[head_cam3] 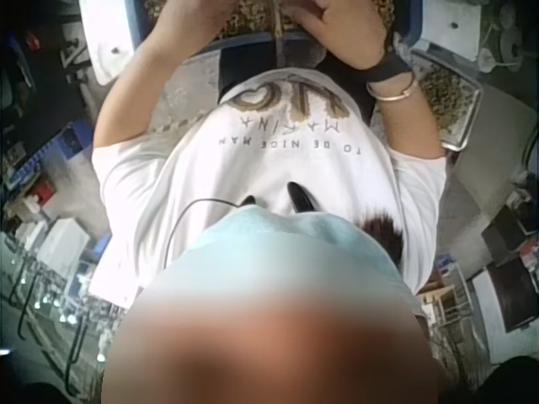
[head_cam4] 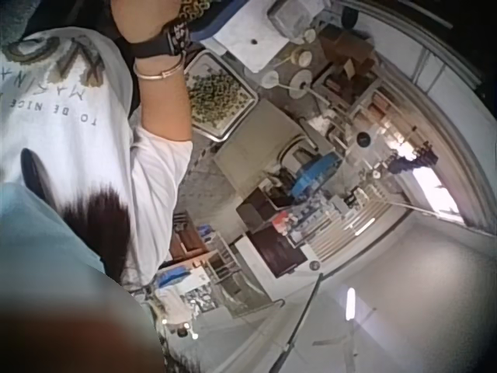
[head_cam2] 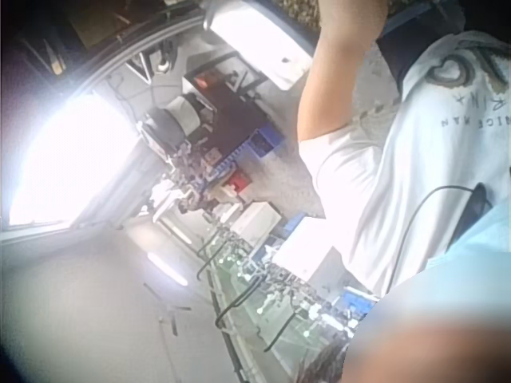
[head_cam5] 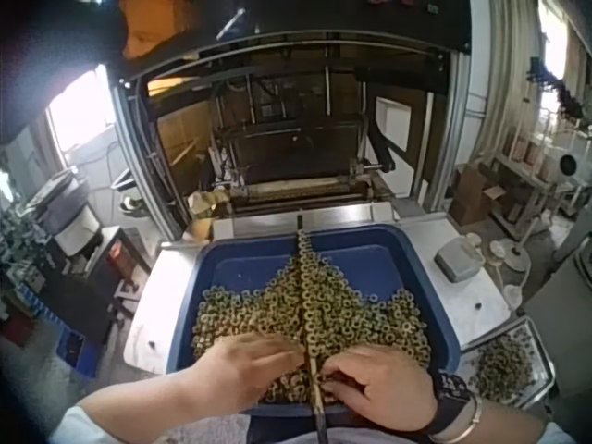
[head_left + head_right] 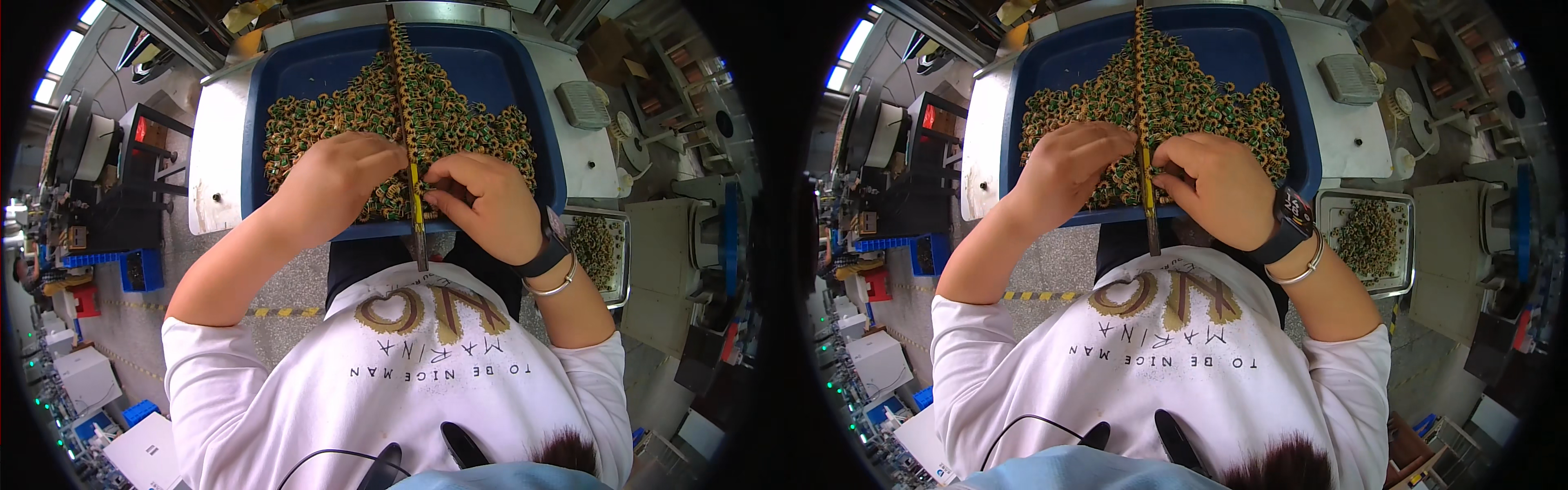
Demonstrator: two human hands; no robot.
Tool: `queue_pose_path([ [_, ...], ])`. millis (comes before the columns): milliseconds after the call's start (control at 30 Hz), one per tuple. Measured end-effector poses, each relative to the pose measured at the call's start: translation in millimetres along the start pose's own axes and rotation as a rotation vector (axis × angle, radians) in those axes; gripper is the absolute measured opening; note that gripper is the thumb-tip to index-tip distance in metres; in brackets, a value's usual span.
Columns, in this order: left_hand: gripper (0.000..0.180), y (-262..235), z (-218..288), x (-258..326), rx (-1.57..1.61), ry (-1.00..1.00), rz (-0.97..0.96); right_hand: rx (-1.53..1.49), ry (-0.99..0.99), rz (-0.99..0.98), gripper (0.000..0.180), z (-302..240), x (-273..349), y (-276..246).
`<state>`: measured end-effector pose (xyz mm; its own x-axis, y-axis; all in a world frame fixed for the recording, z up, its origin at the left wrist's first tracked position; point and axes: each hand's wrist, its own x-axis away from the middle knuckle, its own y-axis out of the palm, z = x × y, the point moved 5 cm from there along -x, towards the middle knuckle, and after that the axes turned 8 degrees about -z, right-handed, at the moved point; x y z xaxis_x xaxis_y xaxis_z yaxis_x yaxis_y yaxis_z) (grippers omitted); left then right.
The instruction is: Picking and placing small colorful eyelet components onto a metal strip guide at a workstation.
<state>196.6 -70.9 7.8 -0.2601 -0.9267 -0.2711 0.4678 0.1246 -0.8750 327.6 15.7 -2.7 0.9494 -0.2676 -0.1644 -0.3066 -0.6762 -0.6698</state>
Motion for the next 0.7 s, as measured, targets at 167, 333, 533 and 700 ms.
queue_pose_path([
  [167, 0.027, 5.5, 3.9, -1.6, -0.144, 0.037, 0.012, 0.075, -0.028, 0.020, 0.012, 0.0, -1.1, 1.6],
  [333, 0.027, 10.1, 1.7, 0.6, -0.121, 0.019, -0.006, 0.135, -0.051, 0.097, 0.012, 0.7, -8.4, 2.3],
  [533, 0.030, -2.6, 0.6, -1.7, -0.014, 0.080, 0.125, 0.008, 0.072, 0.114, 0.018, -2.4, -3.2, -9.0],
  [700, 0.030, 13.4, -16.2, 1.5, 0.856, -0.444, 0.057, -0.089, 0.006, 0.173, 0.015, -20.4, -4.2, -5.1],
])
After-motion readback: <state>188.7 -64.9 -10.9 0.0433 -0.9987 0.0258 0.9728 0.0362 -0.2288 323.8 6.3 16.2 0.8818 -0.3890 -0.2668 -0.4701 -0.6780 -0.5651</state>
